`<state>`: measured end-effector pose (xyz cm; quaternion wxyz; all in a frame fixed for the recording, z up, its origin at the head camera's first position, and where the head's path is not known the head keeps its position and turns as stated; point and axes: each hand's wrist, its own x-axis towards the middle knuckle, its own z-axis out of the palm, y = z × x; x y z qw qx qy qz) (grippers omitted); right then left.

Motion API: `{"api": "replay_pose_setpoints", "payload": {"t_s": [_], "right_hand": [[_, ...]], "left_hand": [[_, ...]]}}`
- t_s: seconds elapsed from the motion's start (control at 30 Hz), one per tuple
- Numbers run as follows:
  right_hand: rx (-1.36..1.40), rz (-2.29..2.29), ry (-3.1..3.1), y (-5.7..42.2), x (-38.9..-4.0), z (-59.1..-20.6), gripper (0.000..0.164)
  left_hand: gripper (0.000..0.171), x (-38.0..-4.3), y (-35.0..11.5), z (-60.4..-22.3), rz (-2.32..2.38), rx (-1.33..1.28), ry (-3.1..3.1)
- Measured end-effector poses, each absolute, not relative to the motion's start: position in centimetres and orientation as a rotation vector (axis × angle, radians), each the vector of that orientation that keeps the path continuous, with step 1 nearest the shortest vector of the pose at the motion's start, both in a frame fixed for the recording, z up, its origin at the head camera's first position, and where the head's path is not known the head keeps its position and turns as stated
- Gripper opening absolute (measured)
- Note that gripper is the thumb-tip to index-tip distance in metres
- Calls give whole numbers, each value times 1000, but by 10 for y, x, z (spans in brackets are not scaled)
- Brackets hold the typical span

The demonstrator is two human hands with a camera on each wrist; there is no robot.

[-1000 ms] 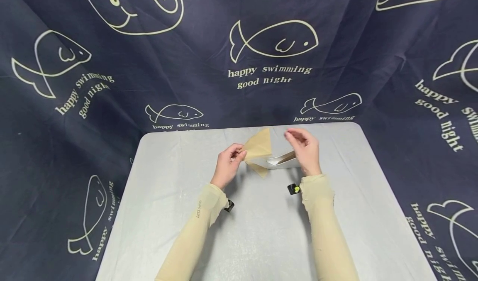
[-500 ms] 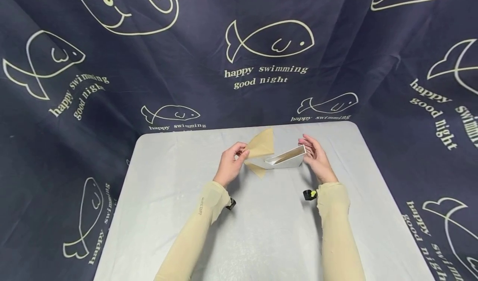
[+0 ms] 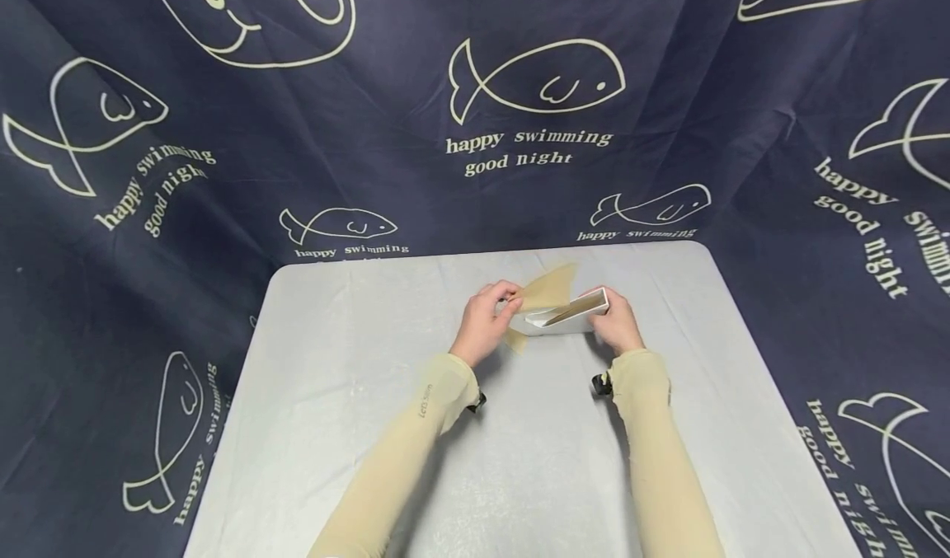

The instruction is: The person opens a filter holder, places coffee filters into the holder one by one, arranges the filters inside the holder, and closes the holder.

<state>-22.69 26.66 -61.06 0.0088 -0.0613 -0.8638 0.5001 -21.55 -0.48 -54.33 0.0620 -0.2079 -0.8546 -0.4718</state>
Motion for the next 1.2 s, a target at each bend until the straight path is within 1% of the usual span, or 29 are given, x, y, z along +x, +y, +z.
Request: {"api": "replay_pose_setpoints", "payload": {"t_s": [0.2,0.43,0.8,1.03,1.2], "right_hand": [[-282,1358,-2678,258,-231,-615,39],[-356,1345,-2634,256,-231,-617,45],[-398,1332,-2637,254,-232,-621,30],[-387,1344,-2619,254,-232,-621,34],[-403,1361,-2617,254,-232,-621,38]], "left_hand": [[13,-215,21,-548,-1325,-624,-2661],[10,-215,49,-556,-1148,-600,-2685],[12,-217,65,-572,-1064,-622,-2752],[14,-216,73,-575,-869,-628,-2841],[11,-217,79,-581,-727,-623,-2871]]}}
